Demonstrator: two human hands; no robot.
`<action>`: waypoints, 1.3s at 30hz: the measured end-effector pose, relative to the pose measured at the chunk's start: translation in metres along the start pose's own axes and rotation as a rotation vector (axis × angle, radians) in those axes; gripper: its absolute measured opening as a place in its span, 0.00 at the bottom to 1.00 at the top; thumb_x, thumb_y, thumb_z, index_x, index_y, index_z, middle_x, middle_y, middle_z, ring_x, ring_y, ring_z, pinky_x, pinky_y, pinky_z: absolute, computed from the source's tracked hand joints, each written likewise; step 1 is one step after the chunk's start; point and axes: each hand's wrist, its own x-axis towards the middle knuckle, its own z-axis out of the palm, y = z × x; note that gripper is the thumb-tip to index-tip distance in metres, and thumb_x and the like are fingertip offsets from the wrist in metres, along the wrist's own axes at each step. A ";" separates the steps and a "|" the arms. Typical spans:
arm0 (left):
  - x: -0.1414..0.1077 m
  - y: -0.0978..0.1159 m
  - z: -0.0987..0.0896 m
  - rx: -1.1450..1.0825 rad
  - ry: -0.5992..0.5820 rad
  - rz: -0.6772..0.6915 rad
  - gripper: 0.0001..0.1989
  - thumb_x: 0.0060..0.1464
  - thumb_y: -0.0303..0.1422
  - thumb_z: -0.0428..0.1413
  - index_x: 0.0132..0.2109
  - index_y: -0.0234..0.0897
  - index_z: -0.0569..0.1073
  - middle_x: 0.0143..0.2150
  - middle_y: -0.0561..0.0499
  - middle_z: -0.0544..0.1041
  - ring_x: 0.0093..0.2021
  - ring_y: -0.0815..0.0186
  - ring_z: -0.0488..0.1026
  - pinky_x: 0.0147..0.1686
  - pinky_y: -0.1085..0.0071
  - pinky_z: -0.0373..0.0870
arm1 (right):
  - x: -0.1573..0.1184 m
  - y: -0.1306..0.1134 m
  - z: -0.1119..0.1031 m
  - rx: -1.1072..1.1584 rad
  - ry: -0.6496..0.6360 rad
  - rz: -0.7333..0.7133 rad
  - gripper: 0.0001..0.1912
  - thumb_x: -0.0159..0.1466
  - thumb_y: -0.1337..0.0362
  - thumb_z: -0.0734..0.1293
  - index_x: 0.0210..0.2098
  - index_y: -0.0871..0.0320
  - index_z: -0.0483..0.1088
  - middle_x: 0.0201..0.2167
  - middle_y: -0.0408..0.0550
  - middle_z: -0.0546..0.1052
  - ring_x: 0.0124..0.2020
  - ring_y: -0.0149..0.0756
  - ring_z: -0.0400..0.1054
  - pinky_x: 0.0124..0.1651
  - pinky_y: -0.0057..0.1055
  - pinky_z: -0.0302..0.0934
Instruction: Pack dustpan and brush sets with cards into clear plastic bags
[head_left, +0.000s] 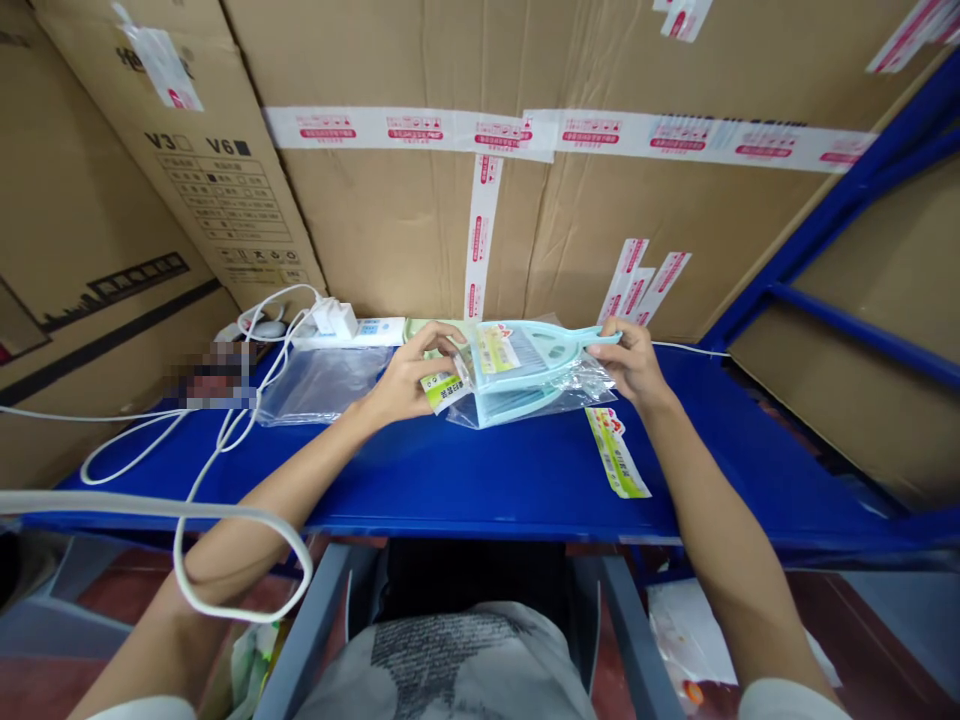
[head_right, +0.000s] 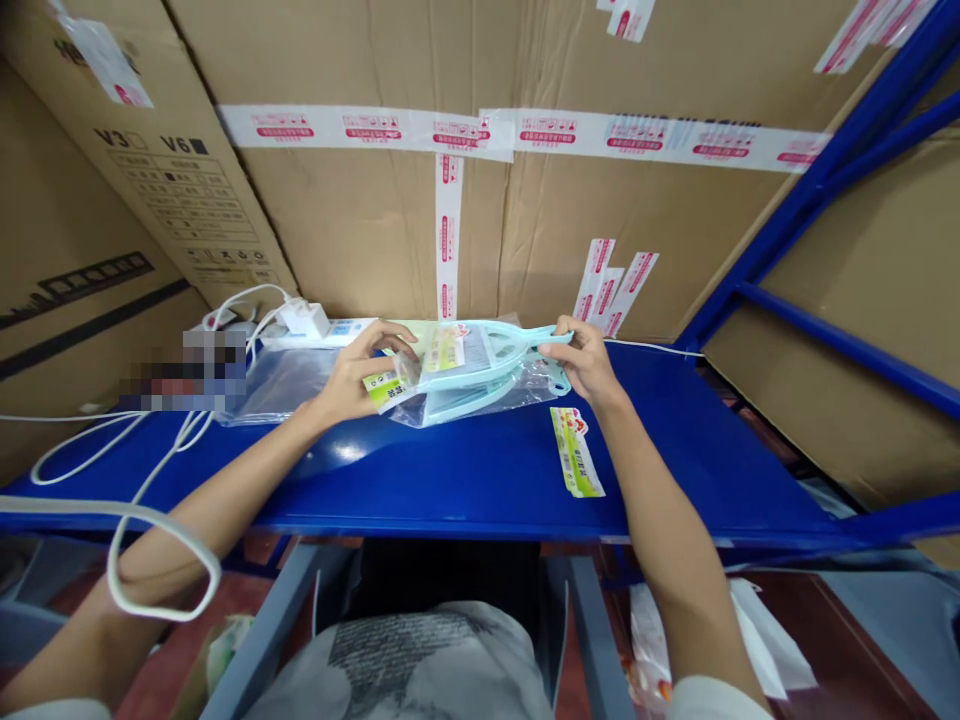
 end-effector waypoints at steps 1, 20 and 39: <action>-0.001 0.000 0.001 -0.004 0.014 0.002 0.05 0.62 0.35 0.65 0.42 0.39 0.80 0.59 0.37 0.78 0.47 0.59 0.79 0.46 0.58 0.77 | 0.000 0.000 0.001 0.004 -0.002 0.005 0.26 0.45 0.60 0.85 0.19 0.56 0.63 0.18 0.37 0.65 0.21 0.27 0.59 0.24 0.25 0.52; 0.005 -0.023 -0.031 0.106 0.354 -0.209 0.08 0.58 0.43 0.70 0.36 0.46 0.84 0.33 0.51 0.85 0.40 0.58 0.77 0.46 0.54 0.74 | -0.002 -0.001 0.006 0.007 -0.042 0.042 0.28 0.45 0.57 0.86 0.20 0.56 0.63 0.19 0.37 0.67 0.20 0.27 0.61 0.23 0.25 0.58; -0.004 -0.049 -0.041 -0.047 0.567 -0.390 0.29 0.45 0.49 0.76 0.49 0.42 0.78 0.43 0.48 0.85 0.39 0.61 0.83 0.40 0.63 0.81 | -0.004 -0.005 0.009 -0.027 -0.077 0.082 0.28 0.46 0.56 0.86 0.20 0.56 0.64 0.20 0.38 0.68 0.22 0.28 0.64 0.26 0.27 0.60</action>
